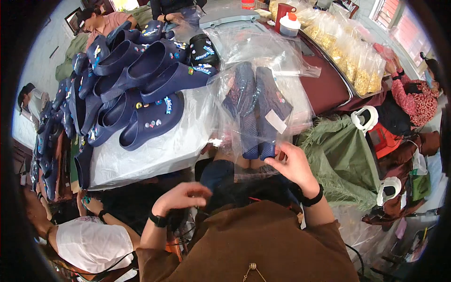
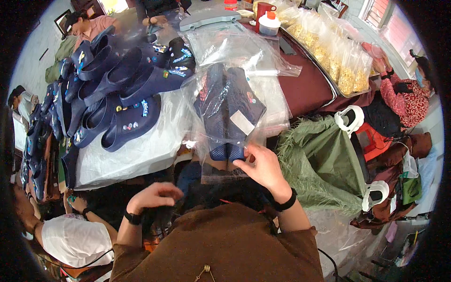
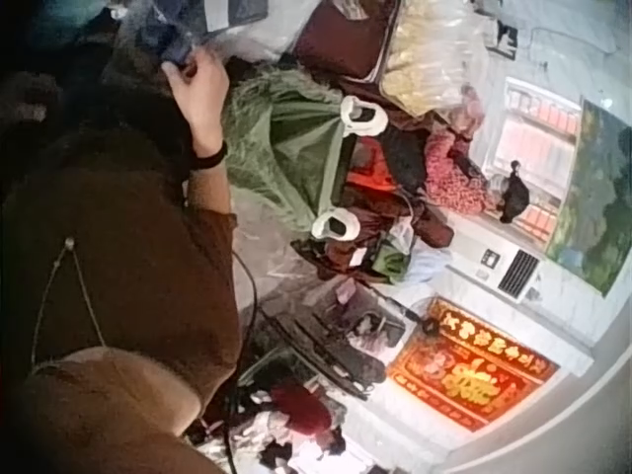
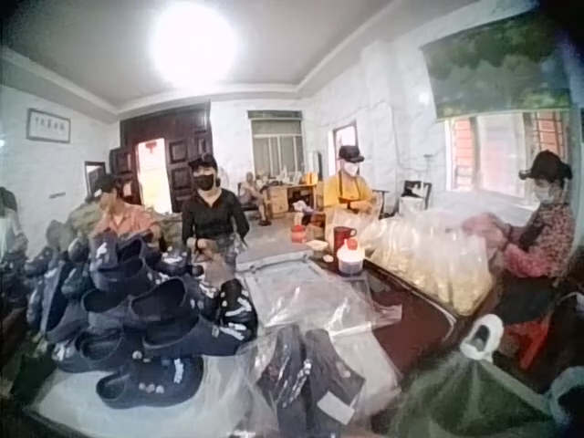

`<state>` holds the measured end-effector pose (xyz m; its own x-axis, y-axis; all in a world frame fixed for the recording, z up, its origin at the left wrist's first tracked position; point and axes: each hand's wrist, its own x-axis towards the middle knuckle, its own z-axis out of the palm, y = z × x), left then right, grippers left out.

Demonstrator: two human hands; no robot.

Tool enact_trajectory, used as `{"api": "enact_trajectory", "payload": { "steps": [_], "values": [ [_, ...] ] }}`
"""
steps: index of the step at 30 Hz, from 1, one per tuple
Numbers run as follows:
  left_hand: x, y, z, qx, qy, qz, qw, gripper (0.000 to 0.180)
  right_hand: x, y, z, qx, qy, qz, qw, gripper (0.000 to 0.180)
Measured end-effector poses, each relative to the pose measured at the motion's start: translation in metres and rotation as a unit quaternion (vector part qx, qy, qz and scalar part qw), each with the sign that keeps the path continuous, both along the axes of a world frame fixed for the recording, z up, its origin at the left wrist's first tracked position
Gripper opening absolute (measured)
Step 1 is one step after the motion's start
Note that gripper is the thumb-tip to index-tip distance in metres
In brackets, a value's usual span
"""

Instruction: Packaging pairs of decorated clogs into plastic bags at a manufacturing table.

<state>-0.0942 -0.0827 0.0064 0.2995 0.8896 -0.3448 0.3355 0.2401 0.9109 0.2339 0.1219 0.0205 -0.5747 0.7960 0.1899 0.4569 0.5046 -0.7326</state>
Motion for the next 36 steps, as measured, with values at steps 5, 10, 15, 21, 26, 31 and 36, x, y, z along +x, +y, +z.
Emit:
{"api": "enact_trajectory", "payload": {
  "steps": [5,10,15,21,26,31,36],
  "values": [
    [0.028,0.071,0.028,0.219,0.113,0.140,0.959,0.069,-0.003,-0.006,0.003,0.019,0.016,-0.063,0.998,0.044],
    [0.077,0.105,0.042,0.244,0.139,0.129,0.951,0.127,-0.002,-0.003,0.000,0.146,0.014,-0.080,0.986,0.098],
    [0.098,0.122,0.016,0.304,0.223,0.168,0.911,0.125,0.005,0.008,-0.020,0.088,0.027,0.032,0.995,0.111],
    [0.098,0.114,-0.003,0.236,0.174,0.266,0.918,0.093,0.008,0.018,-0.048,-0.031,-0.003,0.053,0.998,0.084],
    [0.098,0.120,-0.007,0.248,0.199,0.277,0.907,0.060,-0.007,0.008,-0.026,0.097,0.040,-0.017,0.994,0.059],
    [0.099,0.121,-0.015,0.256,0.193,0.295,0.900,0.042,-0.003,0.010,-0.026,0.114,0.137,-0.120,0.977,0.034],
    [0.102,0.123,-0.013,0.268,0.172,0.300,0.899,0.043,0.011,0.012,-0.041,-0.032,0.130,-0.028,0.991,0.021]
  ]
}}
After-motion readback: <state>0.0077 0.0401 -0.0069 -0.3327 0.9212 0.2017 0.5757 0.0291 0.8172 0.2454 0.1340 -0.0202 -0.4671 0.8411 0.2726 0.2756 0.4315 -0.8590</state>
